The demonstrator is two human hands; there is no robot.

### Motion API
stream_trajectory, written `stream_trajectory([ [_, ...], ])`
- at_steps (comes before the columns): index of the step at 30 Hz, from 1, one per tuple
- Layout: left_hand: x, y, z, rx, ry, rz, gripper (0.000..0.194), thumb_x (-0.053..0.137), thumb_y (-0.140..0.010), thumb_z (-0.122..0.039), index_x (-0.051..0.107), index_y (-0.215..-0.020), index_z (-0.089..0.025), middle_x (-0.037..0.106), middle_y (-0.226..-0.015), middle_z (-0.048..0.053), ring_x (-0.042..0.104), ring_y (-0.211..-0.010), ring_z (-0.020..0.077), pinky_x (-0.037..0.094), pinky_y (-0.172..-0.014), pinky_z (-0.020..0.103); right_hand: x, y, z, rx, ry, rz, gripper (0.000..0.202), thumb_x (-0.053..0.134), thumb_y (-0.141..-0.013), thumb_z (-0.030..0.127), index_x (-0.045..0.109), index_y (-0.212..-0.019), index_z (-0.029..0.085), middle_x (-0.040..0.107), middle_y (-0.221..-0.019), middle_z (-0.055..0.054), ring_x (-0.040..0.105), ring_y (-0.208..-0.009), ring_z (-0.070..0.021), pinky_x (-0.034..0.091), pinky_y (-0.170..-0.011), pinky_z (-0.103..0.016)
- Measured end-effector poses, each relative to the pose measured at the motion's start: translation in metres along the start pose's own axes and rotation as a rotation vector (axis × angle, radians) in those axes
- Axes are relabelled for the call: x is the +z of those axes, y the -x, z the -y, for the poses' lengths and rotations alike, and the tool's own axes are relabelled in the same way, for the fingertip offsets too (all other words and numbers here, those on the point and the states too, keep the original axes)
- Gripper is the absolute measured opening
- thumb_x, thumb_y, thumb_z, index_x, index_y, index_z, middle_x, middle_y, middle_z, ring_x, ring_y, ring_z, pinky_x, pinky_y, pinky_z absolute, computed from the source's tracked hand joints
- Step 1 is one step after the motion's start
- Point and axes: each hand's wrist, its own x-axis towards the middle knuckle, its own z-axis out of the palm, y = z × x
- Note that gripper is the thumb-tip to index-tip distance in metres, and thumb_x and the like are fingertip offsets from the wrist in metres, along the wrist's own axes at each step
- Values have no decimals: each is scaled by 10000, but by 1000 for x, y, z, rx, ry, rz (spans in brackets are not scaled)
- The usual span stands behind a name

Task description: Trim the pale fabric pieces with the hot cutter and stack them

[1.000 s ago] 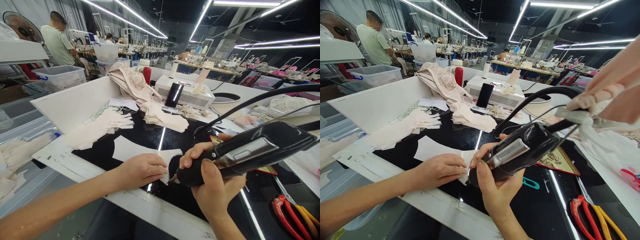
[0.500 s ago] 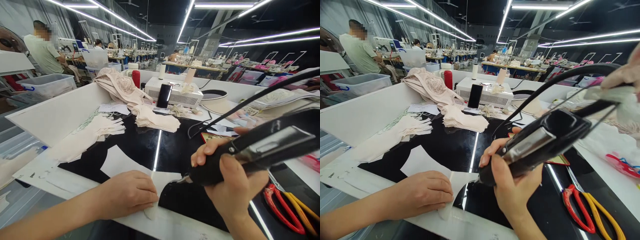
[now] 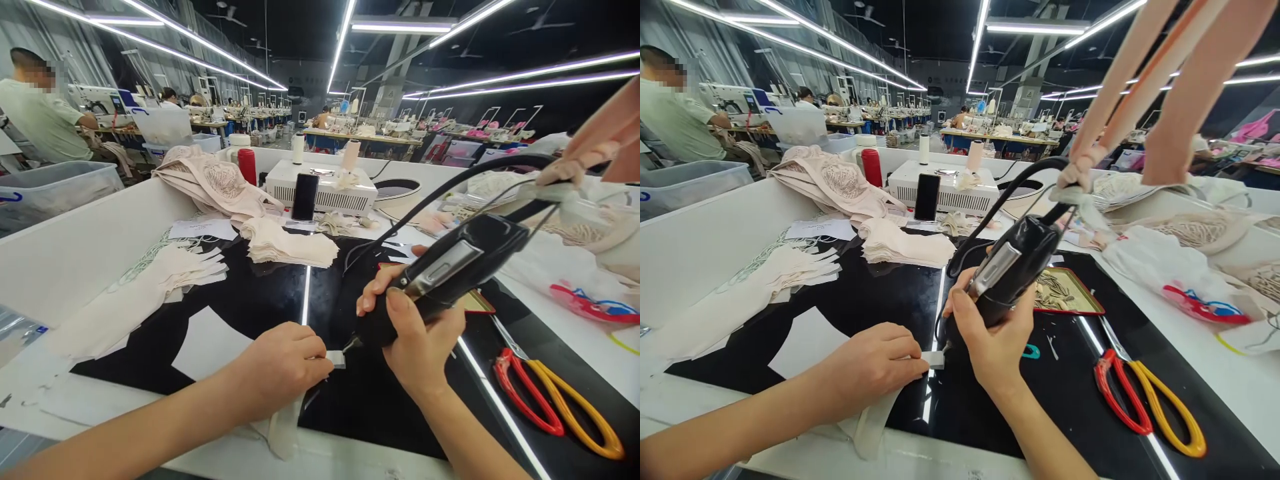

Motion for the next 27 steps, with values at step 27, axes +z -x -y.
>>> stream_trajectory([
  [27, 13, -12, -8, -200, -2, -85, 271, 494, -1095, -144, 622, -860, -193, 652, -811, -3, 590, -693, 175, 393, -611, 340, 14, -2, 6, 69, 28, 4, 370, 814, -825, 248, 498, -1013, 290, 609, -733, 101, 616, -528, -122, 565, -504, -284],
])
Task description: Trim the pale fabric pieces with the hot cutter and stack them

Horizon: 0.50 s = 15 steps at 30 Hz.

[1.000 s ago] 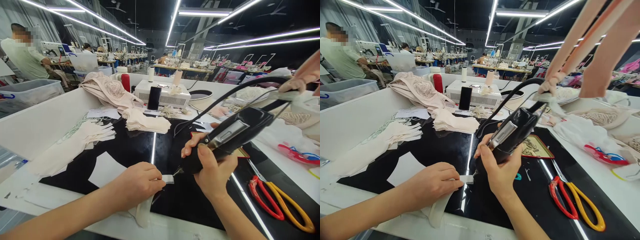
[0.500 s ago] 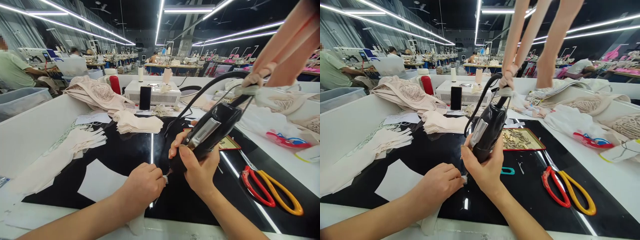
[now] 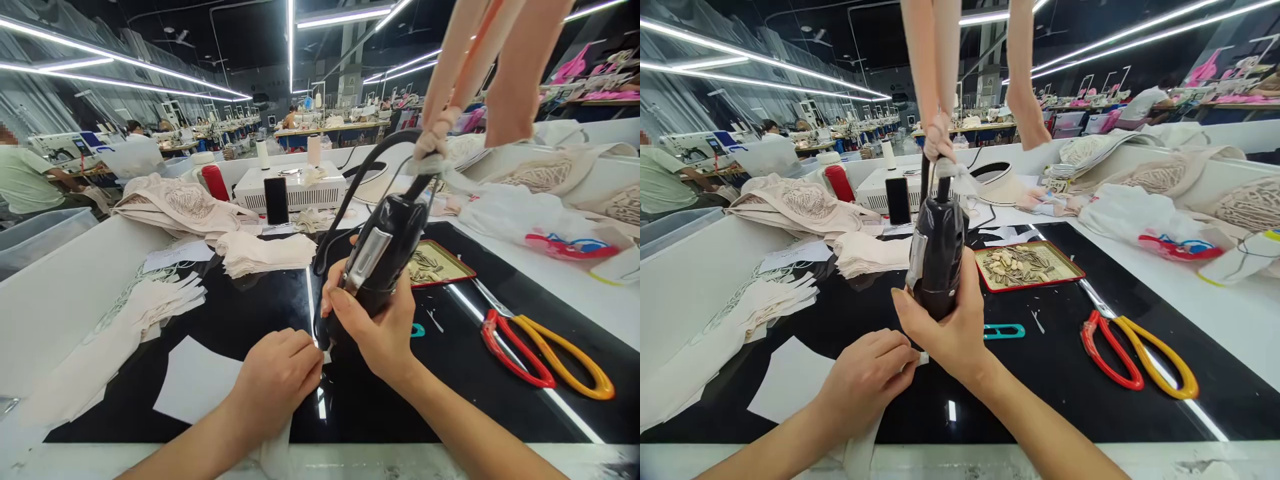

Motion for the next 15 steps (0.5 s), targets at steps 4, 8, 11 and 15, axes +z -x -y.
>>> stream_trajectory([
  [4, 3, 1, 5, 7, -10, -10, 244, 513, -1094, -148, 628, -884, -198, 678, -840, 1, 603, -717, 180, 401, -628, 340, 2, 0, 1, -9, 12, -21, 365, 816, -812, 244, 487, -966, 284, 606, -731, 100, 587, -515, -105, 542, -496, -268],
  [8, 6, 3, 5, 34, -23, 3, 246, 518, -1088, -136, 621, -873, -197, 681, -832, 4, 605, -709, 185, 397, -620, 343, 3, -1, 2, -9, 19, -29, 363, 819, -801, 260, 487, -947, 286, 596, -734, 88, 581, -513, -111, 530, -482, -271],
  [11, 7, 4, 4, 29, -7, 23, 243, 519, -1089, -140, 626, -879, -197, 671, -823, 0, 605, -708, 186, 396, -613, 344, 4, -1, 3, 0, 17, -37, 369, 828, -799, 270, 489, -945, 288, 595, -739, 83, 582, -513, -115, 538, -477, -276],
  [15, 6, 4, 4, 23, -2, 42, 238, 527, -1085, -139, 629, -878, -196, 660, -821, -3, 591, -706, 186, 401, -611, 349, 4, -1, 4, 12, 11, -31, 369, 824, -807, 262, 482, -942, 291, 585, -723, 92, 576, -503, -112, 532, -469, -272],
])
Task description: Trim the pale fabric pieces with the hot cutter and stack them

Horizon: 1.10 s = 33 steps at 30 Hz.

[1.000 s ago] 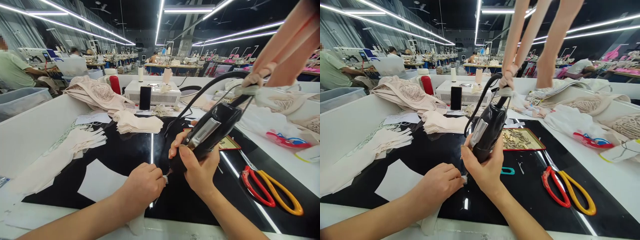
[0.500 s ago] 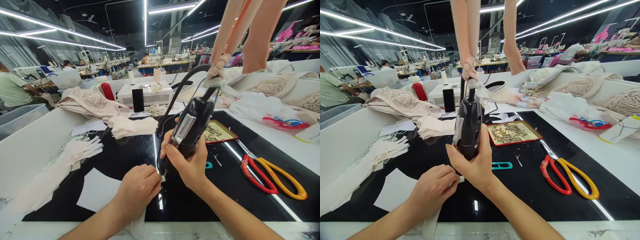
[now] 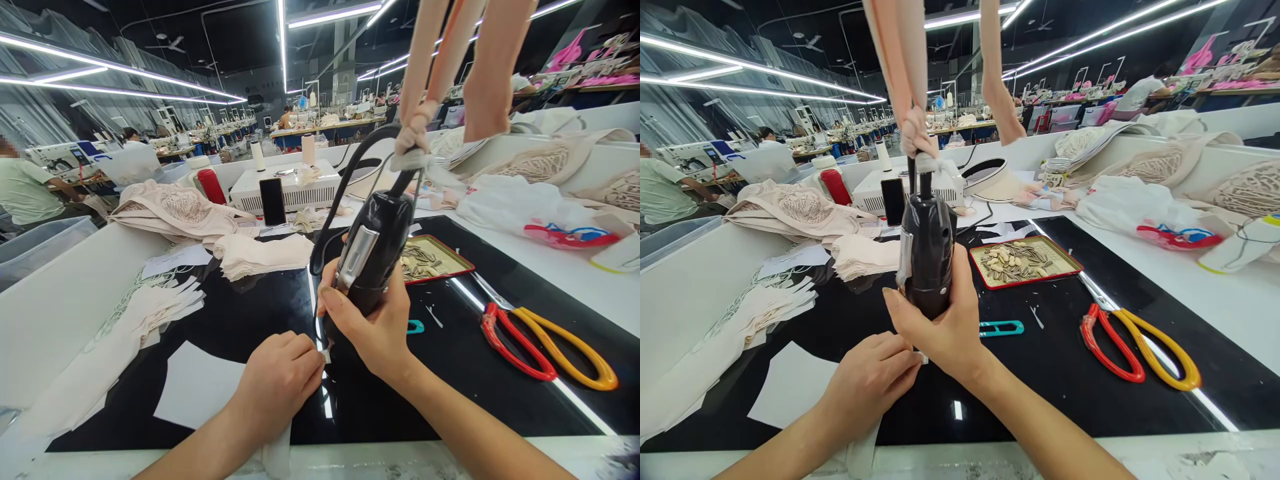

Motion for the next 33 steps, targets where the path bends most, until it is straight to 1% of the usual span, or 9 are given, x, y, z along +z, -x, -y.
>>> stream_trajectory([
  [4, -1, -1, -1, 2, -9, 1, 256, 518, -1088, -140, 642, -871, -196, 644, -801, -4, 567, -686, 184, 392, -596, 349, -2, 0, -2, -15, 25, -18, 360, 824, -812, 269, 497, -962, 288, 602, -742, 90, 576, -529, -111, 539, -490, -278],
  [9, -3, -2, -3, 9, -16, 12, 251, 506, -1091, -128, 676, -918, -192, 651, -800, 3, 587, -702, 189, 389, -602, 345, -5, -1, -5, -62, 33, -34, 345, 822, -833, 282, 518, -995, 290, 636, -764, 80, 588, -556, -124, 553, -529, -303],
  [18, -1, -3, -5, 25, -46, -5, 271, 505, -1091, -127, 660, -877, -188, 634, -777, 2, 553, -681, 194, 367, -596, 349, -5, 0, -4, -57, 41, -25, 343, 818, -839, 299, 512, -993, 292, 642, -760, 80, 599, -556, -133, 557, -529, -317],
  [24, -2, -3, -5, 33, -45, -7, 258, 516, -1087, -125, 670, -887, -180, 634, -782, 4, 551, -679, 195, 351, -598, 350, -6, 2, -7, -58, 47, -7, 359, 820, -848, 298, 541, -1073, 295, 641, -780, 70, 612, -588, -143, 572, -559, -326],
  [27, -2, -3, -5, 27, -37, 2, 275, 506, -1097, -132, 672, -883, -178, 646, -798, 8, 553, -682, 194, 347, -596, 349, -7, 3, -11, -72, 76, -15, 326, 799, -868, 291, 552, -1080, 292, 631, -821, 56, 613, -618, -144, 572, -577, -331],
  [30, -3, -2, -5, 7, -9, 16, 286, 483, -1120, -156, 691, -925, -182, 662, -816, 4, 564, -682, 187, 342, -594, 343, -7, 4, -12, -82, 90, -29, 297, 788, -876, 292, 551, -1054, 287, 623, -833, 53, 607, -618, -137, 567, -574, -323],
  [33, -5, 0, -5, -28, 16, 40, 290, 470, -1142, -195, 713, -983, -197, 674, -828, -4, 584, -691, 181, 340, -603, 337, -6, 3, -9, -73, 57, -24, 312, 801, -860, 281, 544, -1036, 286, 638, -796, 67, 611, -591, -130, 566, -557, -304],
])
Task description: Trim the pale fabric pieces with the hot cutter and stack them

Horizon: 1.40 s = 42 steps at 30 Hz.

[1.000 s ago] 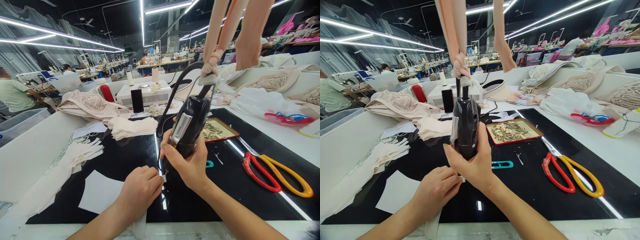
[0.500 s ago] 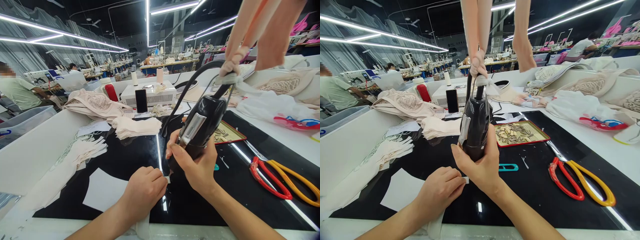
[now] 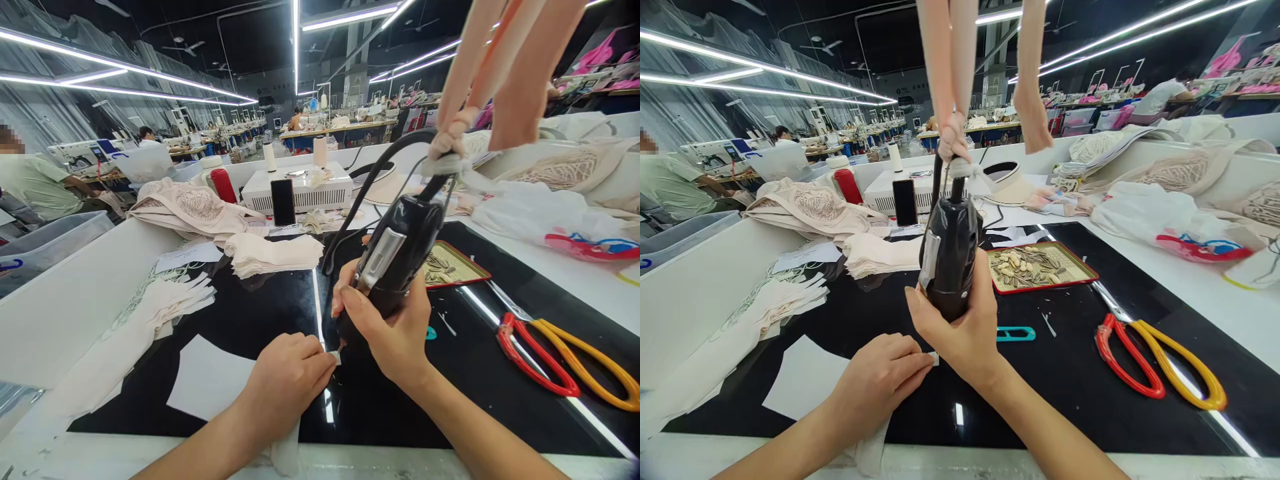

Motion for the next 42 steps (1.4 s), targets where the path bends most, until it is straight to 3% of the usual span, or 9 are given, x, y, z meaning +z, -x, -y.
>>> stream_trajectory([
  [13, -1, 2, 1, -14, 19, 22, 287, 463, -1158, -233, 720, -1032, -215, 696, -864, -7, 592, -718, 181, 330, -626, 345, -1, 3, 13, 21, -107, 27, 365, 802, -818, 188, 531, -1041, 289, 683, -765, 88, 639, -517, -121, 576, -506, -270],
  [21, -1, 2, 3, -41, 32, 29, 241, 531, -1138, -247, 744, -1030, -227, 687, -852, -17, 600, -717, 173, 348, -627, 344, -3, 5, 9, 22, -12, 8, 340, 796, -840, 235, 552, -1072, 288, 687, -818, 64, 661, -593, -134, 596, -555, -299],
  [26, -7, 9, 9, -53, 35, 47, 272, 519, -1141, -248, 753, -1005, -222, 681, -842, -15, 611, -717, 165, 356, -628, 334, -3, 4, 11, 16, -89, 23, 411, 803, -827, 173, 540, -1117, 297, 701, -805, 79, 654, -551, -116, 590, -540, -269],
  [32, -15, 19, 12, -57, 10, 31, 333, 465, -1163, -258, 753, -1005, -202, 683, -854, -1, 615, -726, 165, 364, -636, 332, -4, 6, 9, -12, -131, 43, 359, 819, -840, 165, 557, -1053, 284, 712, -804, 69, 650, -557, -111, 588, -529, -249],
  [39, -9, 24, 8, -52, -75, -27, 280, 497, -1131, -174, 730, -976, -192, 653, -822, -1, 516, -662, 173, 333, -603, 342, -13, 9, 6, 26, -135, 42, 463, 850, -891, 268, 593, -1274, 302, 715, -846, 53, 668, -590, -140, 590, -541, -298],
  [42, -4, 27, 7, -86, -87, -9, 245, 529, -1096, -117, 703, -940, -188, 644, -834, 0, 511, -672, 174, 343, -610, 343, -16, 8, 7, 10, -109, 51, 456, 853, -894, 291, 597, -1271, 295, 706, -828, 53, 662, -586, -151, 588, -538, -316],
])
